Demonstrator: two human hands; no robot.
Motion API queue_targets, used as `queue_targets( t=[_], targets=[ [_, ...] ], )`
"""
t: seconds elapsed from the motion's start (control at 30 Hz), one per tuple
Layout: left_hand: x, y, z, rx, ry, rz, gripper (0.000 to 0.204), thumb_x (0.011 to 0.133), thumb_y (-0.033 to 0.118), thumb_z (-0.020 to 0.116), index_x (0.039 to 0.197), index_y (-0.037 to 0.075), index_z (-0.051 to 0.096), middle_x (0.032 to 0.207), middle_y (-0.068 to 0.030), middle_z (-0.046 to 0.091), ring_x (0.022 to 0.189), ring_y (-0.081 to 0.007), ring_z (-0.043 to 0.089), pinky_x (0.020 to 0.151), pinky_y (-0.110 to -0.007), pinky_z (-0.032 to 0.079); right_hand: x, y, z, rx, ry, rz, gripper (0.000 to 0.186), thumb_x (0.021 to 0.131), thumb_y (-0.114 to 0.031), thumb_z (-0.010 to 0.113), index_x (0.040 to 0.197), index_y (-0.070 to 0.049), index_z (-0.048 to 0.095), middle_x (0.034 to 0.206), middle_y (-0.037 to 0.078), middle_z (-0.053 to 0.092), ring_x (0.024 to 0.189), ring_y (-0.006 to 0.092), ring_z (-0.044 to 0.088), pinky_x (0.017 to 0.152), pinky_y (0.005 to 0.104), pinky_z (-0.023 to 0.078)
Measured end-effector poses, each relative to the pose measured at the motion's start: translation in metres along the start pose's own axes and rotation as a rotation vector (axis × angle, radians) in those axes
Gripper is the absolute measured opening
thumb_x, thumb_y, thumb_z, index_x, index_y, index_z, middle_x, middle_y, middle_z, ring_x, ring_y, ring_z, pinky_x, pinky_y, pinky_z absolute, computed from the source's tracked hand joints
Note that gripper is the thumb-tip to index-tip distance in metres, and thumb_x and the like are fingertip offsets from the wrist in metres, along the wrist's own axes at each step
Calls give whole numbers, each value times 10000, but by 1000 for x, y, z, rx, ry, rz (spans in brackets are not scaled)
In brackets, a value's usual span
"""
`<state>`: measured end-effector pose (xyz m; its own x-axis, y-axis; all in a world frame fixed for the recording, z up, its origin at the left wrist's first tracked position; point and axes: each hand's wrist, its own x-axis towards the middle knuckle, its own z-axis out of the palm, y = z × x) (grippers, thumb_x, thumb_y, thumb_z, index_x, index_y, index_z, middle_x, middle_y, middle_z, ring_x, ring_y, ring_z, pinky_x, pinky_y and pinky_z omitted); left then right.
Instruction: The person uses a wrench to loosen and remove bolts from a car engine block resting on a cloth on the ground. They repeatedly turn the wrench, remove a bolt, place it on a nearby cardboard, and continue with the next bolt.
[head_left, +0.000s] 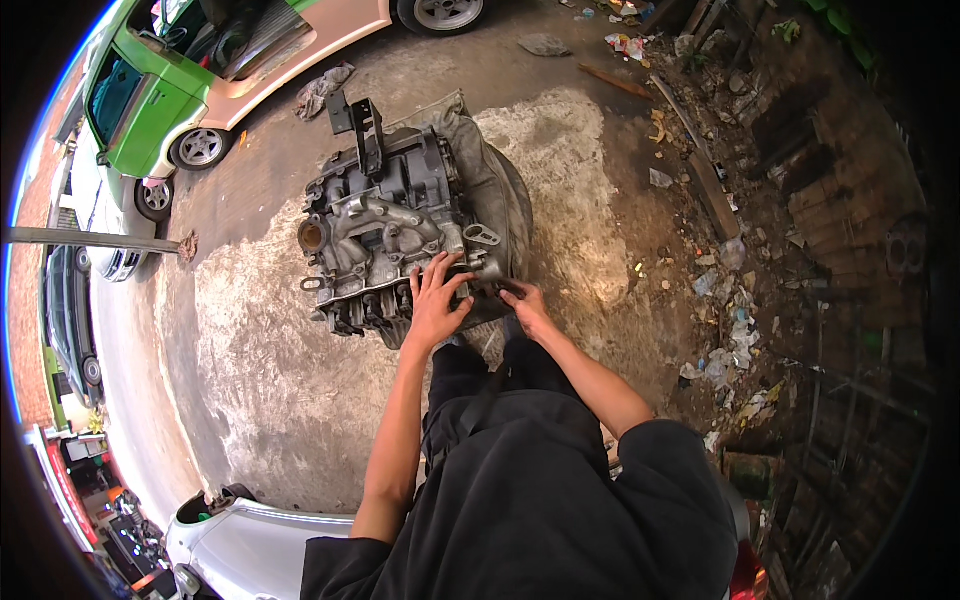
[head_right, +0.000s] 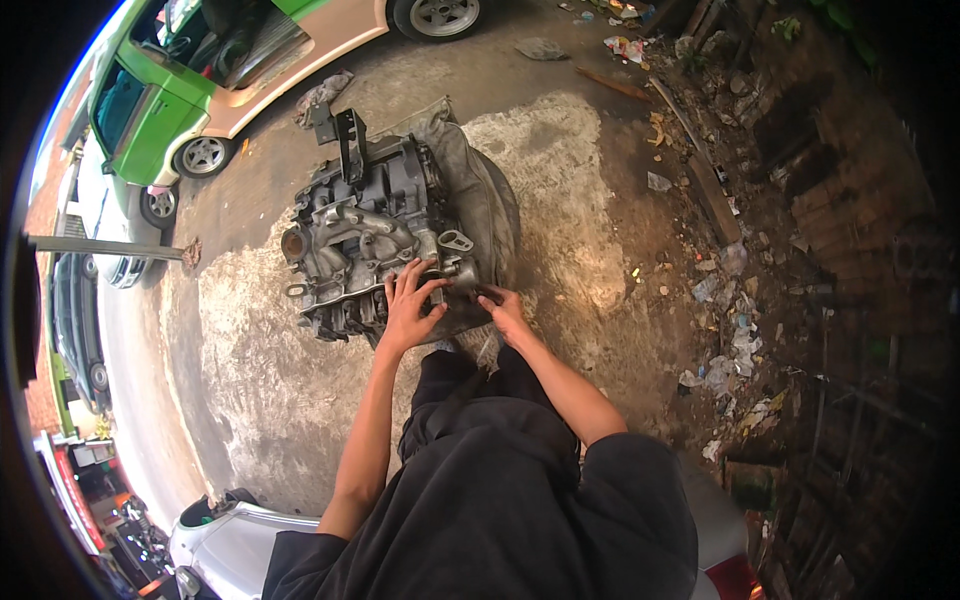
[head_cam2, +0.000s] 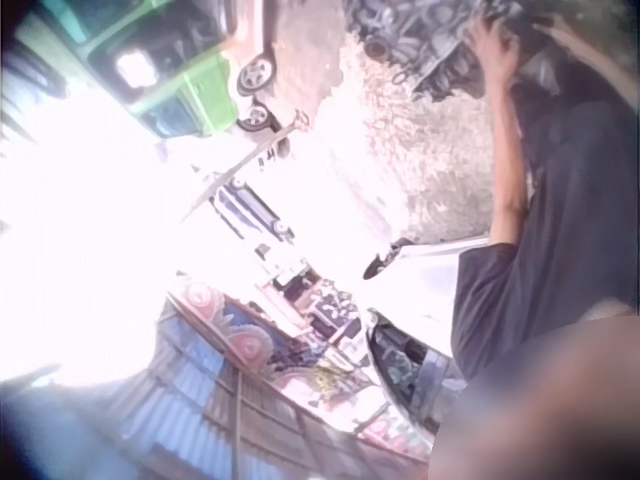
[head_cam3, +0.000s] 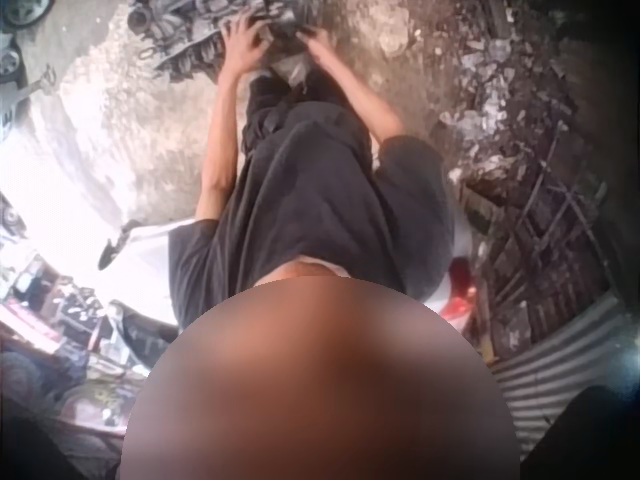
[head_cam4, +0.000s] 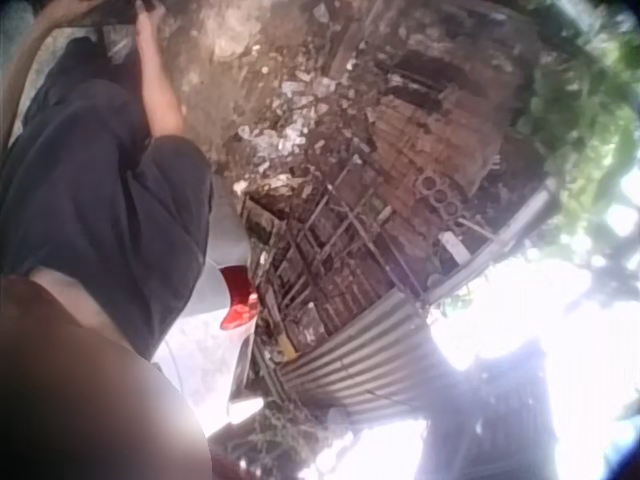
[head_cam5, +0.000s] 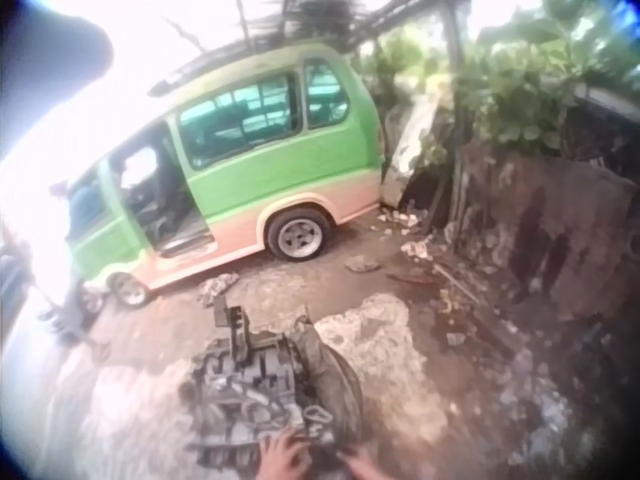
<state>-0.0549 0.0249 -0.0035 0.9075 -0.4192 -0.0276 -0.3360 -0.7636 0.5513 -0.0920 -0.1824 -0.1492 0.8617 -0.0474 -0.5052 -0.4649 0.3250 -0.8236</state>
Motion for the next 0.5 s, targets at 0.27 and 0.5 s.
queue_targets(
  t=[0.27, 0.5],
  targets=[
    [1, 0, 1, -9, 23, 10, 420, 863, 259, 766, 1279, 222, 722, 1630, -16, 442, 1585, -286, 274, 1291, -599, 79, 8, 2, 1, -73, 47, -45, 372, 985, -3, 716, 1345, 74, 665, 1315, 187, 714, 1222, 250, 679, 1013, 346, 542],
    [0, -1, 1, 0, 7, 2, 442, 869, 284, 769, 1305, 236, 716, 1636, -25, 436, 1585, -302, 273, 1284, -598, 80, 11, -5, 7, -233, 66, -131, 358, 984, 39, 687, 1339, 67, 655, 1300, 182, 717, 1228, 238, 679, 1018, 354, 549]
  ],
)
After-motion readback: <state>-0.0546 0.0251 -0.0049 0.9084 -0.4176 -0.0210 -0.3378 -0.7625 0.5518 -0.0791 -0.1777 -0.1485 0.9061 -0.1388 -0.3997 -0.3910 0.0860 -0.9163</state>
